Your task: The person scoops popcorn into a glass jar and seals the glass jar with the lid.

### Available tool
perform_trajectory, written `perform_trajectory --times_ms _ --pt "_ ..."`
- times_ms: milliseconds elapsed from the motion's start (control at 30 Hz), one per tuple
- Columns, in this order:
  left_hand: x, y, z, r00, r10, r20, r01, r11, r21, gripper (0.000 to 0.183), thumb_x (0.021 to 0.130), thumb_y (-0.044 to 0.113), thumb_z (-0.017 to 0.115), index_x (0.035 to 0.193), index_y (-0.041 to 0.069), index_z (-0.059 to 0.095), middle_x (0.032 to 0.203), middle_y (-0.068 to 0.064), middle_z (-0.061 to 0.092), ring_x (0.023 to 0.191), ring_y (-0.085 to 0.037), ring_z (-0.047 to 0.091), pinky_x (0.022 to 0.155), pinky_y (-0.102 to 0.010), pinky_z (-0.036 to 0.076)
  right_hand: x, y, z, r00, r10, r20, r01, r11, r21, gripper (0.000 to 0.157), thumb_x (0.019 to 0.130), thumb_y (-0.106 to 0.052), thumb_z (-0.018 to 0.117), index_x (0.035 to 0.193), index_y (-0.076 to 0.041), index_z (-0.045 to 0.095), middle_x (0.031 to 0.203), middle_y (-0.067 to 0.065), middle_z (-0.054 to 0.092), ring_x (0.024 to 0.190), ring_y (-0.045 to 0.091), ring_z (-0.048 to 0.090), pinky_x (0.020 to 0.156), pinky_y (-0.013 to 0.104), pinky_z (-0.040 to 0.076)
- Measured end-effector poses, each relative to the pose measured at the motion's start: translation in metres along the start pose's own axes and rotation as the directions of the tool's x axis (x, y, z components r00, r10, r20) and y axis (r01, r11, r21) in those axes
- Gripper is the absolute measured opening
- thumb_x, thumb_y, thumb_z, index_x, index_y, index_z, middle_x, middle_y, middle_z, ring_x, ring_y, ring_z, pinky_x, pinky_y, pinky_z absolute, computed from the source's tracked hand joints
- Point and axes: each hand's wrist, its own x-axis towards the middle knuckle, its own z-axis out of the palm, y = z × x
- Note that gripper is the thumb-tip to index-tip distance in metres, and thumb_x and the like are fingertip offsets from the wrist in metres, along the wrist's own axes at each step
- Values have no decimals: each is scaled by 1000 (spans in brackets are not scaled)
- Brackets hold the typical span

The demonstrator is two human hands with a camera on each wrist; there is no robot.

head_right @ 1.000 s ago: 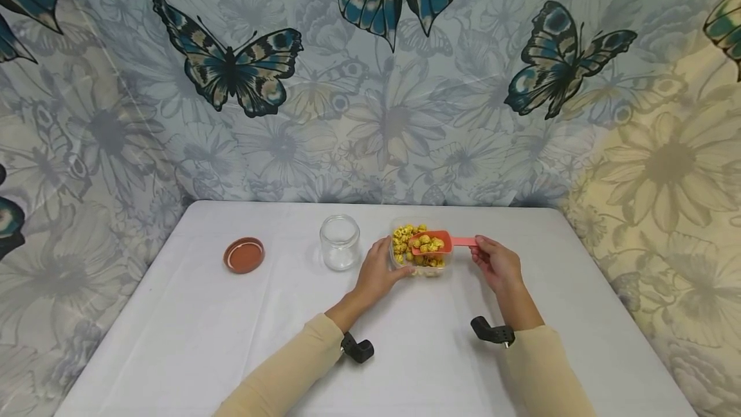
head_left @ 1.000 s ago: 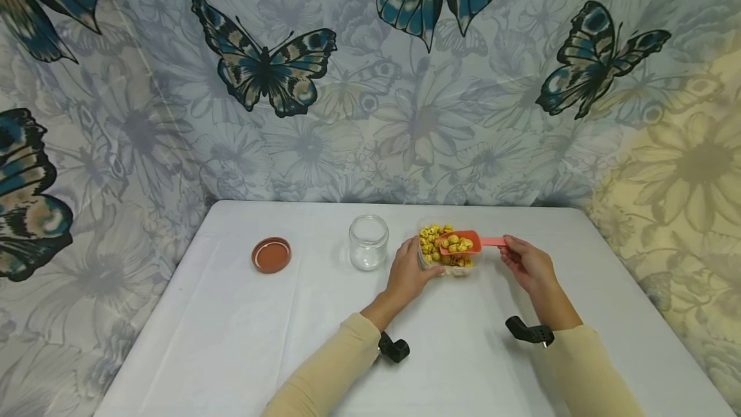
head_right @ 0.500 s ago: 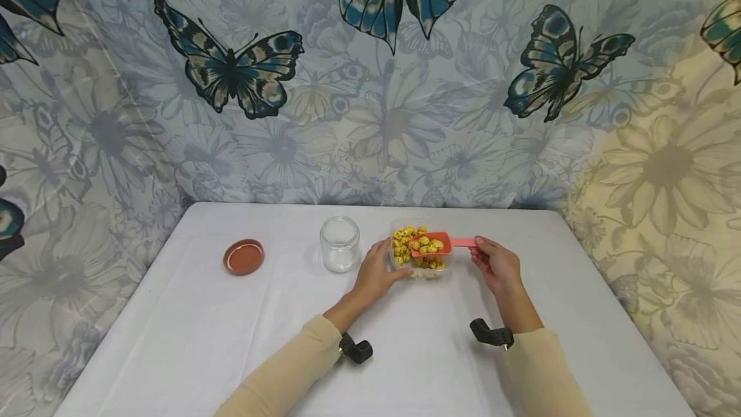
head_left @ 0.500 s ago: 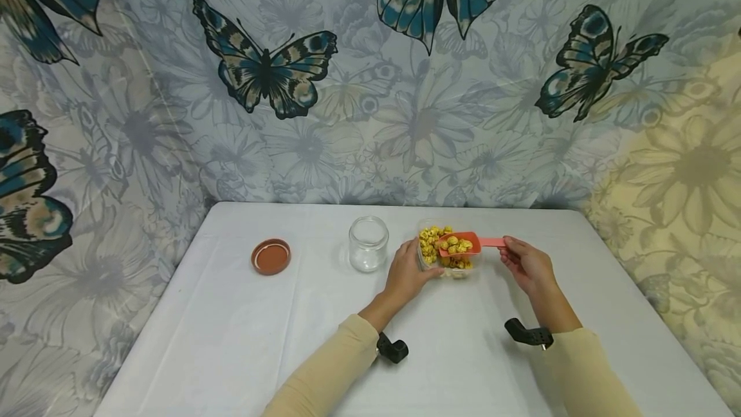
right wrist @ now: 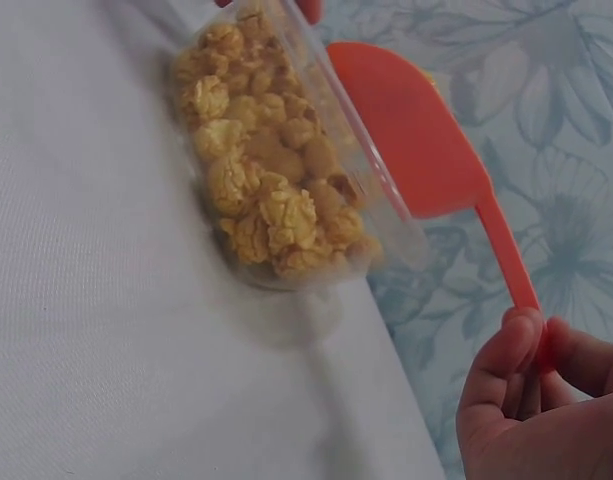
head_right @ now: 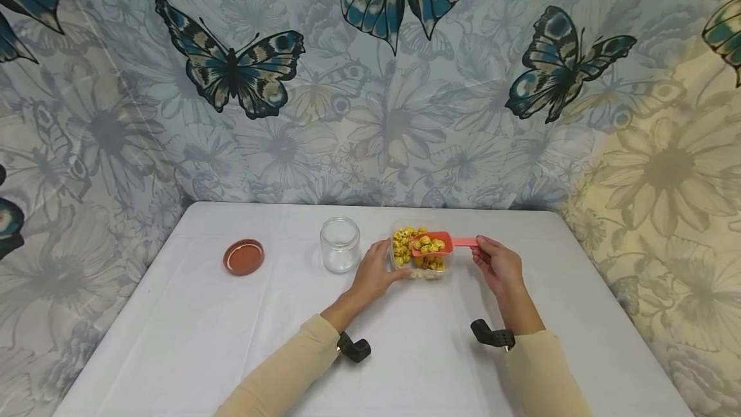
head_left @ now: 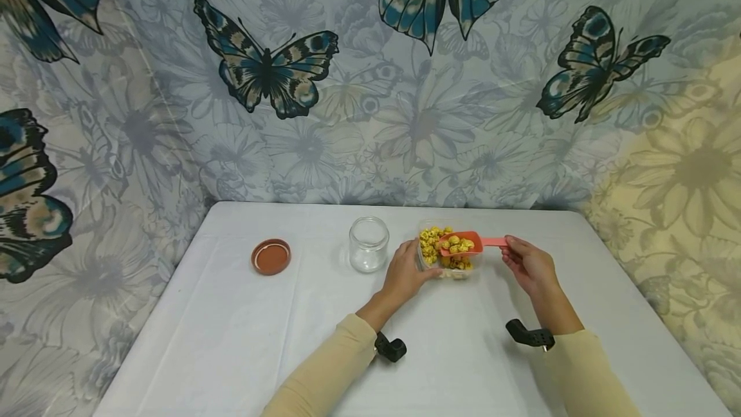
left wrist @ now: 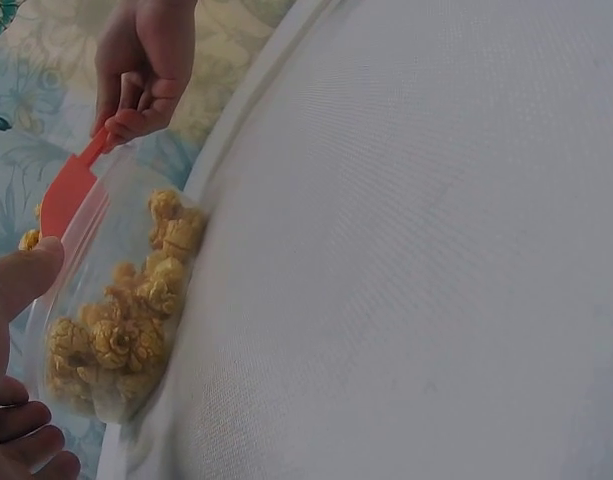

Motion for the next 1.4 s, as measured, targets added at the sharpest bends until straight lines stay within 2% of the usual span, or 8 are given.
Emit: perform_trajectory --times_ms 400,633,900,1200,1400 --pt "2 -2 -9 999 10 35 -10 1000 18 71 88 40 71 142 2 47 143 -17 50 131 -32 50 110 -43 43 -3 -1 1 1000 -12 9 12 1000 -1 21 95 -11 60 80 -15 75 75 -1 71 67 7 64 66 18 57" --pt "0 0 -15 999 12 38 -11 1000 -22 68 87 40 71 141 4 50 142 -16 51 131 -32 50 108 -45 43 -4 -3 2 1000 -18 18 18 1000 10 23 95 -10 60 78 -15 75 74 -1 71 66 7 64 65 18 57" --pt "-2 7 -23 998 49 37 -48 998 -43 68 87 38 72 140 2 49 143 -17 49 132 -33 49 108 -46 43 -3 -6 4 1000 -27 3 27 1000 10 18 93 -10 63 80 -14 74 73 0 71 65 8 64 63 19 57" --pt "-4 14 -30 993 64 98 -64 998 -3 76 87 42 71 146 5 42 149 -15 43 138 -32 42 112 -45 40 -6 -7 5 999 -32 23 31 998 49 19 94 -8 61 81 -12 74 72 1 71 63 8 65 61 19 56" --pt "-6 18 -34 994 71 86 -71 997 3 77 86 43 72 146 5 42 149 -14 43 137 -31 42 112 -45 40 -10 -8 7 999 -45 13 45 997 55 20 94 -8 62 79 -13 75 72 1 70 63 9 64 62 19 57"
